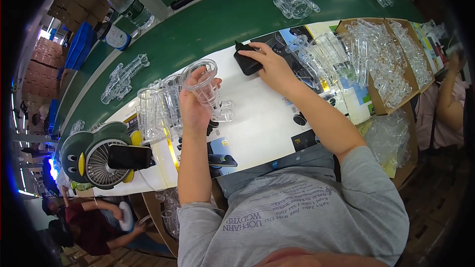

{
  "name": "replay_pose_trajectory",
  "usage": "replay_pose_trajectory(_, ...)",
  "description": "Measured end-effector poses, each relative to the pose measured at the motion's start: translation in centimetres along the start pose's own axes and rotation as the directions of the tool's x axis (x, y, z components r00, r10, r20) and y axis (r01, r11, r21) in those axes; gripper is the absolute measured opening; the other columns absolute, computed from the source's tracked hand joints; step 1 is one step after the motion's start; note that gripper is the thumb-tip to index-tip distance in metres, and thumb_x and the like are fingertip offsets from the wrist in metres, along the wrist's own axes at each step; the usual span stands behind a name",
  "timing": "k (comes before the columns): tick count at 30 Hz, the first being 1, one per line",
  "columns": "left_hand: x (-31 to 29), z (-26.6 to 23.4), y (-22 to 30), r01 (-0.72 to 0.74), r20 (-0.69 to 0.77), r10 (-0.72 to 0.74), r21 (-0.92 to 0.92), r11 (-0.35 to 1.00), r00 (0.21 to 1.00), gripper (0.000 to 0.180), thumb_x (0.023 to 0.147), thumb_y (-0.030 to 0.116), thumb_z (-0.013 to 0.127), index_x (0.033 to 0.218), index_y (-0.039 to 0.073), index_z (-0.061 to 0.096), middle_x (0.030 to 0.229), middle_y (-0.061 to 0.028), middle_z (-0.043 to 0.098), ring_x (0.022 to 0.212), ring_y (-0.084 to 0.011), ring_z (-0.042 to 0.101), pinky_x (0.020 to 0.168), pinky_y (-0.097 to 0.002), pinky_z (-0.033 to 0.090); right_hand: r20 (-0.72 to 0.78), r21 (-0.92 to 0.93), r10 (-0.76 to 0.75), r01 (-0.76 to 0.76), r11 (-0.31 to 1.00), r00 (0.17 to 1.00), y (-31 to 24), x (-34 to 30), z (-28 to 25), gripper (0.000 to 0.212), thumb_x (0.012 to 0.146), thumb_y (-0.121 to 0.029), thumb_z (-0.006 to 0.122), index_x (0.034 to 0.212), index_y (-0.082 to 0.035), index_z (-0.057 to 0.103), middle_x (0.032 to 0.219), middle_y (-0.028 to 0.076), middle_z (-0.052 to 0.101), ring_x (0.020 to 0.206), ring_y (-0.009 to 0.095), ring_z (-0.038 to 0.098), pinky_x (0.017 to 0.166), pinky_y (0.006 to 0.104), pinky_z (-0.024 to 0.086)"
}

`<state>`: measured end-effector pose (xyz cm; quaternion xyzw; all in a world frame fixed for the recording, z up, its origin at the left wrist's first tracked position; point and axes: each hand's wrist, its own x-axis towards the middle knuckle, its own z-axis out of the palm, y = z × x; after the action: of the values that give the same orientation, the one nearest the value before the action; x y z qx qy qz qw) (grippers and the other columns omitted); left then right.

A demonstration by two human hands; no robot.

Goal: Assembling clear plastic frames and components at a workstation, including applying liquid from a squeeze bottle to smaller parts.

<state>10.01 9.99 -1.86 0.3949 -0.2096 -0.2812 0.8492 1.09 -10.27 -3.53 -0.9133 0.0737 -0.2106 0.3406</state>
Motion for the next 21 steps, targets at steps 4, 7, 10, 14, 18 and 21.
replay_pose_trajectory(4, 0.0, 0.3, 0.1, 0.012, -0.008, -0.012, 0.005, 1.0, 1.0, 0.042, 0.088, 0.028, 0.05, 0.116, -0.003, 0.045, 0.108, -0.016, 0.056, 0.093, -0.0267, 0.059, 0.081, -0.0344, 0.047, -0.096, -0.046, -0.014, 0.01, 0.999, 0.995, -0.2, 0.1, -0.1, 0.05, 0.071, 0.009, 0.048, 0.113, -0.017, 0.055, 0.121, 0.011, 0.046, 0.101, 0.029, 0.053, 0.082, 0.0339, 0.045)
replay_pose_trajectory(7, 0.0, -0.1, -0.2, 0.0, 0.028, 0.001, -0.045, 0.999, 1.0, 0.042, 0.085, 0.024, 0.057, 0.117, 0.001, 0.043, 0.11, -0.0132, 0.055, 0.099, -0.025, 0.056, 0.083, -0.0341, 0.046, -0.115, -0.019, -0.019, 0.017, 1.0, 0.993, -1.0, 0.0, -0.5, 0.04, 0.077, 0.002, 0.049, 0.112, -0.015, 0.056, 0.118, 0.011, 0.049, 0.101, 0.029, 0.053, 0.082, 0.0333, 0.045)
replay_pose_trajectory(10, 0.1, -0.1, -0.3, -0.01, -0.018, 0.009, -0.063, 0.998, 1.0, 0.045, 0.08, 0.017, 0.063, 0.118, 0.005, 0.043, 0.11, -0.0099, 0.054, 0.103, -0.0232, 0.053, 0.086, -0.0342, 0.044, -0.1, 0.11, -0.098, 0.109, 0.988, 0.99, -2.3, -0.2, -1.0, 0.031, 0.081, -0.009, 0.053, 0.111, -0.012, 0.056, 0.116, 0.011, 0.051, 0.103, 0.028, 0.052, 0.084, 0.0335, 0.044)
replay_pose_trajectory(14, 0.0, 0.3, -0.5, -0.051, 0.002, 0.052, -0.111, 0.993, 0.999, 0.05, 0.076, 0.013, 0.068, 0.118, 0.007, 0.042, 0.111, -0.0074, 0.052, 0.103, -0.0212, 0.051, 0.088, -0.0349, 0.042, -0.03, 0.115, -0.29, 0.292, 0.95, 0.957, -3.7, -1.1, -0.1, 0.038, 0.08, -0.028, 0.06, 0.111, -0.007, 0.055, 0.117, 0.011, 0.052, 0.112, 0.029, 0.046, 0.093, 0.0358, 0.038)
replay_pose_trajectory(18, -0.2, 0.5, -0.7, -0.054, 0.042, 0.058, -0.103, 0.993, 0.997, 0.058, 0.072, 0.015, 0.072, 0.119, 0.008, 0.039, 0.111, -0.0061, 0.05, 0.106, -0.0215, 0.049, 0.092, -0.0358, 0.039, 0.058, 0.124, -0.262, 0.254, 0.959, 0.963, -5.1, -2.2, 1.2, 0.049, 0.074, -0.034, 0.065, 0.111, -0.004, 0.054, 0.117, 0.013, 0.052, 0.114, 0.029, 0.044, 0.095, 0.0367, 0.036)
replay_pose_trajectory(21, -0.1, 0.9, -0.8, -0.063, 0.068, 0.066, -0.043, 0.997, 0.996, 0.066, 0.069, 0.017, 0.075, 0.122, 0.008, 0.036, 0.114, -0.0071, 0.048, 0.11, -0.0228, 0.045, 0.095, -0.0367, 0.037, 0.036, 0.14, -0.225, 0.218, 0.966, 0.974, -4.5, -2.1, 1.4, 0.048, 0.073, -0.033, 0.067, 0.107, -0.002, 0.055, 0.11, 0.014, 0.056, 0.105, 0.028, 0.051, 0.089, 0.0362, 0.04)
